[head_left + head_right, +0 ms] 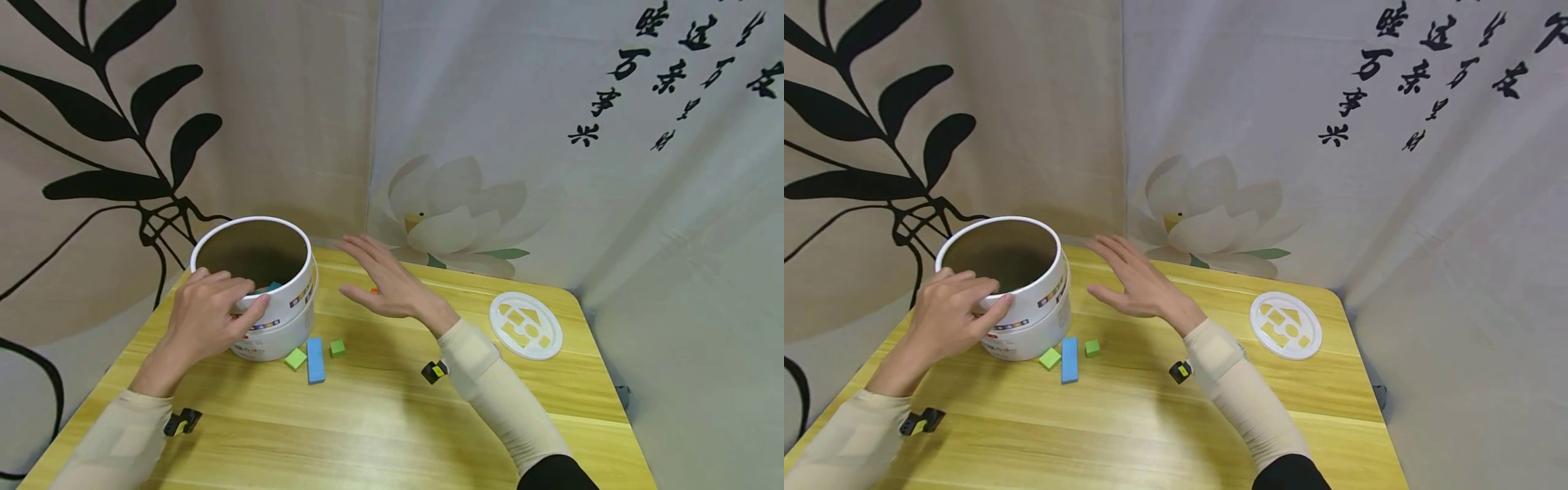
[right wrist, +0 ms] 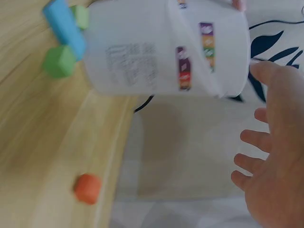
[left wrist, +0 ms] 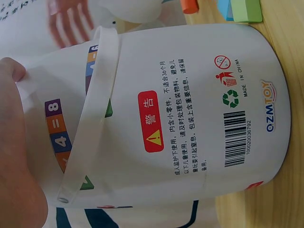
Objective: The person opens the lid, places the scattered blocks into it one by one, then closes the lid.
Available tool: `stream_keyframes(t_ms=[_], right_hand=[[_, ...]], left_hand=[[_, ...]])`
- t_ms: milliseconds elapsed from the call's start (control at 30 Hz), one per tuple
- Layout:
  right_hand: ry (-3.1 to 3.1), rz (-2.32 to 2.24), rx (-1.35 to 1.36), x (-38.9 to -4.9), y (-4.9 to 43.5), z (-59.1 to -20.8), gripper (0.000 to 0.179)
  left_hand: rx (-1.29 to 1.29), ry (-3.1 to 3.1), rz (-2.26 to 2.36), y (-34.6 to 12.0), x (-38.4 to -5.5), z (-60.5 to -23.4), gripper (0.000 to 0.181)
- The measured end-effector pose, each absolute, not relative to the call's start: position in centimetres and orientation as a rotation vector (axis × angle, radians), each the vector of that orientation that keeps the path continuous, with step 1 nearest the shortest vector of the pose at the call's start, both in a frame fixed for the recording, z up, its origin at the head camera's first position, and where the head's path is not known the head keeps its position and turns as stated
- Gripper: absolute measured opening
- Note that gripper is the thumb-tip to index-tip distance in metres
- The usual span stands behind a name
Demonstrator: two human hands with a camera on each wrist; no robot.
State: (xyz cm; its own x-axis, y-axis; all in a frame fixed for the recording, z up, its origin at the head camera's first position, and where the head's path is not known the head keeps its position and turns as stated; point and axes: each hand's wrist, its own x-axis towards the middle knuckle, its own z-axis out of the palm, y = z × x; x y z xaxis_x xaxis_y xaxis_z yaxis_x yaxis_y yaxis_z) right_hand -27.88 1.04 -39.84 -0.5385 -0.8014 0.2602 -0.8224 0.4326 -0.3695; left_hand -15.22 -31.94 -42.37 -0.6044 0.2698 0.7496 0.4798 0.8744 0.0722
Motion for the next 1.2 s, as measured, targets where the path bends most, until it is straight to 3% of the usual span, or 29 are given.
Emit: stream_keyframes(t_ms=[667, 1200], right_hand=[[-2.946, 0.656, 1.263, -31.6, 5.1, -47.9, 0.075], [-3.093, 0.524, 1.235, -32.1, 4.0, -50.4, 0.068]], left_hand=[[-0.500, -2.263, -0.283, -30.7, -12.7, -42.1, 0.069], [-0.471, -2.260, -0.265, -29.5, -10.6, -41.9, 0.066]])
